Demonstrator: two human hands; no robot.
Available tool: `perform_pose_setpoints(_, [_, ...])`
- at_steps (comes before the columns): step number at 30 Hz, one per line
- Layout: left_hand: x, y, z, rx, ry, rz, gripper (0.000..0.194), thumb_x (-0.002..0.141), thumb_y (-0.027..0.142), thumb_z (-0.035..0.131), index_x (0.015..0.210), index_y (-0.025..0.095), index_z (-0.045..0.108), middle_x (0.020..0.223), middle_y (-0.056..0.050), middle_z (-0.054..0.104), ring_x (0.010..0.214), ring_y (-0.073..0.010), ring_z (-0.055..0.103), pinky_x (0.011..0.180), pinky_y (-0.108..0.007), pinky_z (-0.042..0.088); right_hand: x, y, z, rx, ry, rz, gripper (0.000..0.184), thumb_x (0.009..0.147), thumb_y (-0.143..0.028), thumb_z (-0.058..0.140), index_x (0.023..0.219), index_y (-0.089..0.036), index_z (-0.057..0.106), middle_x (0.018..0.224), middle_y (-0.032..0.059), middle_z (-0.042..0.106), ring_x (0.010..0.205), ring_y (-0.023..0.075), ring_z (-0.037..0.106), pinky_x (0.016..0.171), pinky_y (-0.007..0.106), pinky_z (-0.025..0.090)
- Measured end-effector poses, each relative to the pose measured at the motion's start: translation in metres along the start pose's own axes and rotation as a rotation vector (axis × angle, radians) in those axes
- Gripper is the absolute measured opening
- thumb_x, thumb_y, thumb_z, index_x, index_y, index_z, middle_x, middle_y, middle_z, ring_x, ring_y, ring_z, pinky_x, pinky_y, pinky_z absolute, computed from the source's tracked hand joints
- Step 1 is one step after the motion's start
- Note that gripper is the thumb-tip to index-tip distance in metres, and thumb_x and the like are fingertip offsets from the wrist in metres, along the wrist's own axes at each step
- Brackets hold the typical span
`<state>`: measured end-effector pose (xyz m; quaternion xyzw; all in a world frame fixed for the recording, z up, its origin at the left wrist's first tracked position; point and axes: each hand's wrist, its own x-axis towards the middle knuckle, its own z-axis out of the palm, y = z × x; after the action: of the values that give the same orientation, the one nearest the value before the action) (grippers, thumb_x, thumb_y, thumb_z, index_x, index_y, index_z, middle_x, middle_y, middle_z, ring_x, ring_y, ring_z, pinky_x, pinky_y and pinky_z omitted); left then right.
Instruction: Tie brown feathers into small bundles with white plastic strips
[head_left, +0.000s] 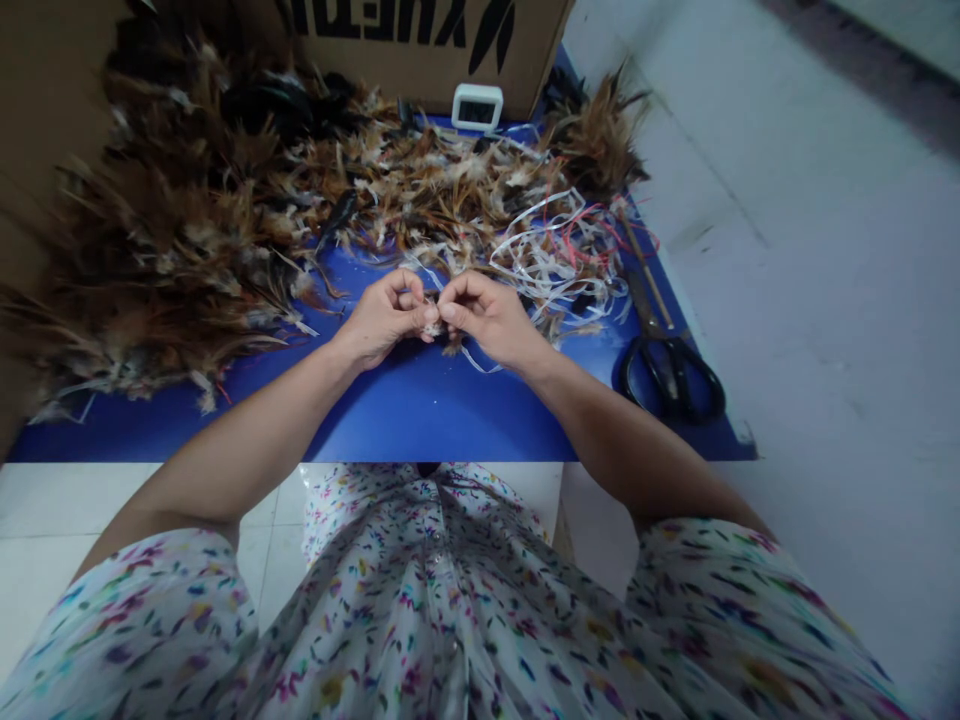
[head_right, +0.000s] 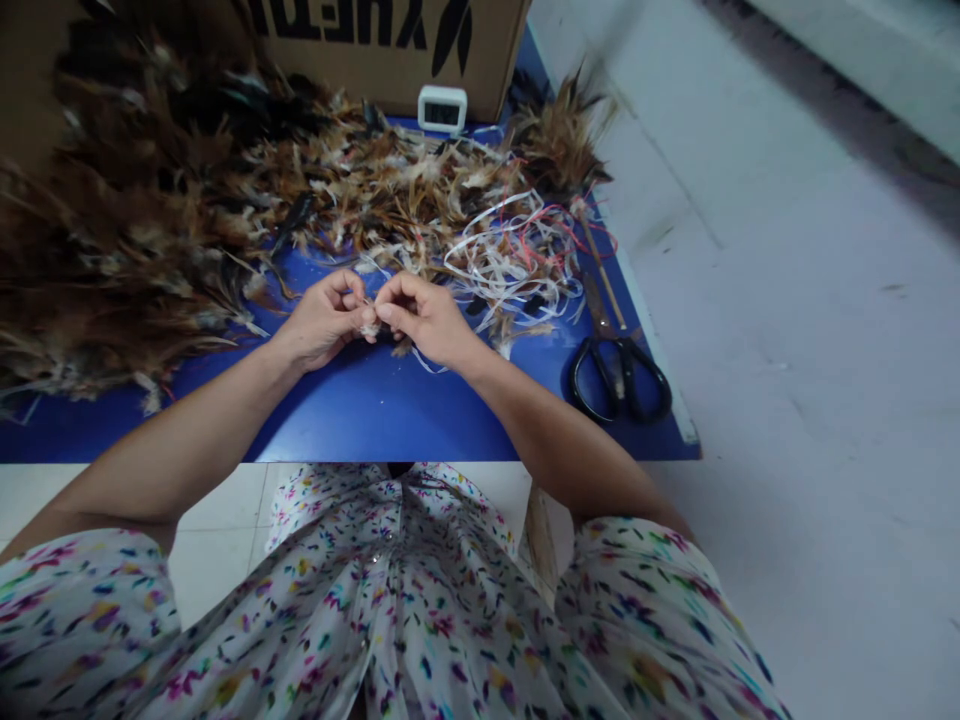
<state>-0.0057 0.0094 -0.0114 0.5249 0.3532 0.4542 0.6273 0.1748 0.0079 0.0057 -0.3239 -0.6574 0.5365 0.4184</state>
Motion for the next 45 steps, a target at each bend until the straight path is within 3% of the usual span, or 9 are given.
perform_pose_setpoints(8, [-0.004, 0.002, 0.002, -0.036, -0.13, -0.04, 0.069, 0.052, 0.058, 0.095, 0.082, 0.023, 0.044, 0.053, 0.009, 0.054, 0.046, -0.0113, 0.06, 0.047, -0.023, 0.053, -0.002, -0.005, 0.004, -0.014, -0.043, -0.048, 0.059, 0.066, -0.079, 0.074, 0.078, -0.024, 0.057, 0.077, -0.0009, 0.061, 0.074, 0.0132, 0.06, 0.07, 0.029, 0.053])
perform_pose_setpoints(16, [-0.009, 0.005, 0.005, -0.073, -0.217, -0.097, 0.071, 0.05, 0.054, 0.097, 0.087, 0.023, 0.045, 0.056, 0.008, 0.059, 0.043, -0.0092, 0.057, 0.045, -0.021, 0.05, -0.002, -0.002, -0.004, 0.013, -0.117, -0.036, 0.051, 0.066, -0.062, 0.085, 0.093, -0.021, 0.068, 0.08, -0.0036, 0.058, 0.07, 0.0093, 0.054, 0.068, 0.024, 0.047])
perform_pose_setpoints(21, [-0.008, 0.005, 0.005, -0.025, -0.198, -0.088, 0.074, 0.05, 0.057, 0.096, 0.089, 0.024, 0.042, 0.056, 0.009, 0.057, 0.043, -0.0116, 0.058, 0.043, -0.023, 0.05, -0.004, -0.007, -0.007, -0.105, -0.091, -0.076, 0.042, 0.07, -0.061, 0.083, 0.077, -0.021, 0.072, 0.081, 0.0007, 0.065, 0.076, 0.0125, 0.06, 0.076, 0.029, 0.051])
perform_pose_setpoints(25, [-0.007, 0.006, 0.005, -0.047, -0.174, -0.075, 0.073, 0.05, 0.058, 0.095, 0.088, 0.025, 0.043, 0.053, 0.009, 0.057, 0.042, -0.0109, 0.057, 0.043, -0.021, 0.048, -0.004, -0.006, -0.005, -0.103, -0.019, -0.09, 0.047, 0.069, -0.066, 0.081, 0.069, -0.021, 0.068, 0.074, 0.0009, 0.065, 0.072, 0.0127, 0.059, 0.071, 0.029, 0.05])
perform_pose_setpoints(35, [-0.01, 0.008, 0.01, -0.118, -0.052, 0.019, 0.055, 0.055, 0.046, 0.097, 0.087, 0.021, 0.06, 0.058, 0.007, 0.063, 0.048, -0.0081, 0.06, 0.049, -0.018, 0.051, -0.002, -0.003, -0.002, 0.075, -0.061, -0.029, 0.049, 0.072, -0.062, 0.082, 0.075, -0.017, 0.061, 0.066, -0.002, 0.064, 0.06, 0.008, 0.053, 0.061, 0.025, 0.046])
perform_pose_setpoints(45, [-0.007, 0.005, 0.009, -0.072, -0.018, 0.058, 0.052, 0.056, 0.049, 0.096, 0.073, 0.018, 0.057, 0.059, 0.005, 0.063, 0.047, -0.007, 0.059, 0.049, -0.018, 0.052, -0.002, 0.0, -0.004, 0.027, -0.038, -0.002, 0.053, 0.072, -0.066, 0.079, 0.076, -0.017, 0.061, 0.065, -0.0033, 0.059, 0.057, 0.0068, 0.046, 0.057, 0.024, 0.042])
